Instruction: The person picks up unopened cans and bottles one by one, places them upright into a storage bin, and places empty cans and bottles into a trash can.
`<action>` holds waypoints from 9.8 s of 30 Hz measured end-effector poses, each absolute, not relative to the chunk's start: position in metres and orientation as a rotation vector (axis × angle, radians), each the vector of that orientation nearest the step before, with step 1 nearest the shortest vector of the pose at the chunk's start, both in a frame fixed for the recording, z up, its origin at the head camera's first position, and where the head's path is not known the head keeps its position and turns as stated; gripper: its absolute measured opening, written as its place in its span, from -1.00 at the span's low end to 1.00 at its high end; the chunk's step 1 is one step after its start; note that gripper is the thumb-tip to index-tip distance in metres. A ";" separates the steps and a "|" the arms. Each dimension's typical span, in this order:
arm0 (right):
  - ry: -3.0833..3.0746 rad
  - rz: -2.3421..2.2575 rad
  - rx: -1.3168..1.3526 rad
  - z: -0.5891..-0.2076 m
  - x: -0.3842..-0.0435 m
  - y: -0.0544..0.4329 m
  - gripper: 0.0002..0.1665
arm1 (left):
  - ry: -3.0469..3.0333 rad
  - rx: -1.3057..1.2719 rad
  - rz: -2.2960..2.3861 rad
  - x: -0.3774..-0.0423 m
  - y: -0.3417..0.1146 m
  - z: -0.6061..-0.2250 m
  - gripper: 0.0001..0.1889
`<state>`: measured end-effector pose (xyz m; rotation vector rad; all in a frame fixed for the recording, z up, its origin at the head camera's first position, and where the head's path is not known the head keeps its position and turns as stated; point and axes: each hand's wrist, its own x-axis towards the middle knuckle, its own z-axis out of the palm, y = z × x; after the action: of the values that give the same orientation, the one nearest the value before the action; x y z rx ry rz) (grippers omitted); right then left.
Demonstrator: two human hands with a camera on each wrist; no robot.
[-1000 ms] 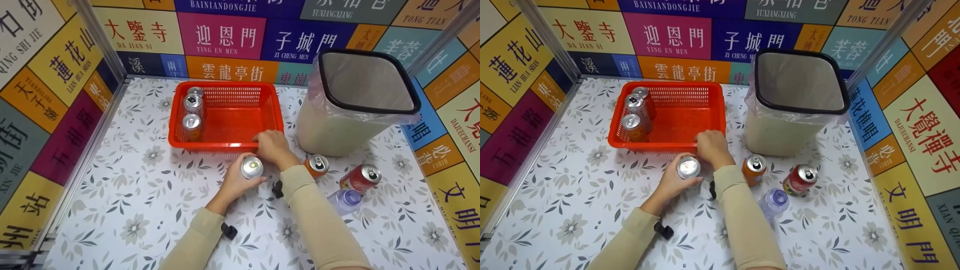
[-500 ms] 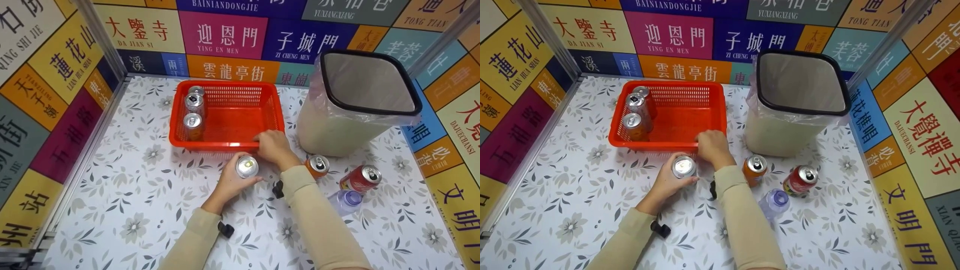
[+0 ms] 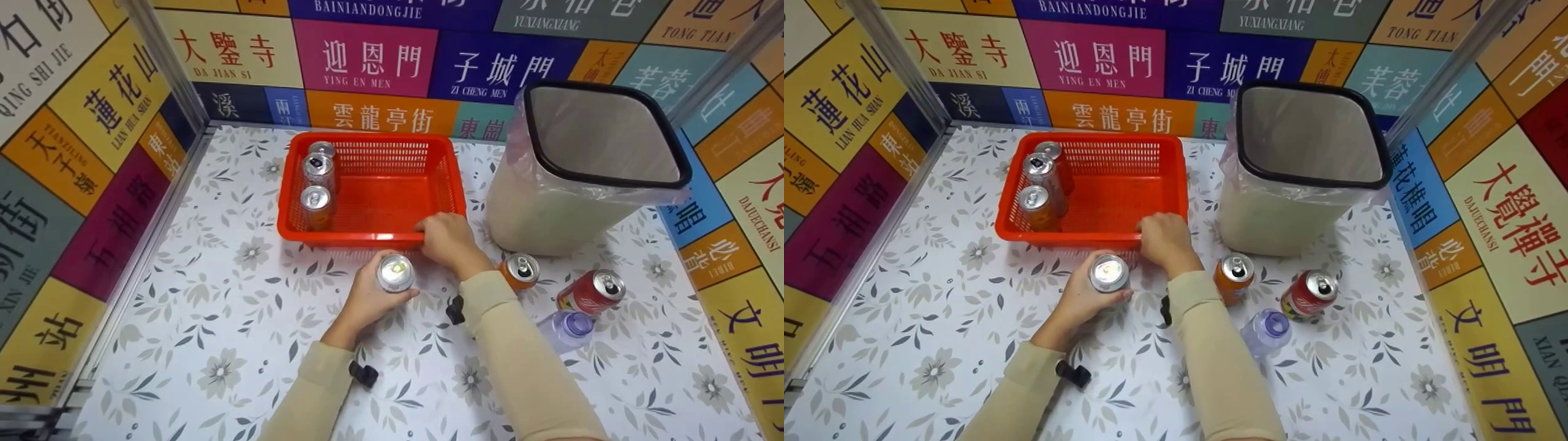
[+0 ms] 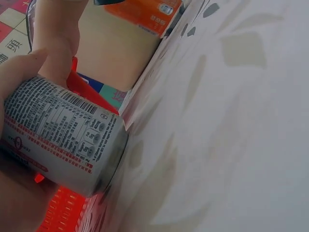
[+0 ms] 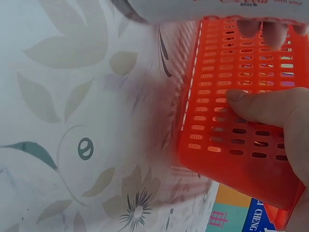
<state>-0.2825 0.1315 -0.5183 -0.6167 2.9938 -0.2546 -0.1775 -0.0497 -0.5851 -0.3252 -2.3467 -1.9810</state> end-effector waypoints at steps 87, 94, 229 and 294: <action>2.973 -0.301 -0.613 -0.518 -0.283 0.131 -0.67 | -2.317 0.369 -1.695 -0.375 -0.082 -0.436 -0.15; 2.965 -0.316 -0.580 -0.517 -0.283 0.131 -0.70 | -2.311 0.332 -1.639 -0.392 -0.088 -0.440 -0.20; 2.984 -0.257 -0.645 -0.517 -0.284 0.132 -0.84 | -2.590 -0.267 -1.395 -0.302 -0.061 -0.456 -0.55; 3.211 -0.622 -0.307 -0.308 -0.229 0.376 -0.04 | -2.267 -0.435 -1.877 -0.194 -0.020 -0.496 -0.61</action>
<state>-0.2288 0.3758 -0.3079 -0.3070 3.2112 -0.6219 -0.1940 -0.0204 -0.4964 -0.4350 -2.2670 -1.8770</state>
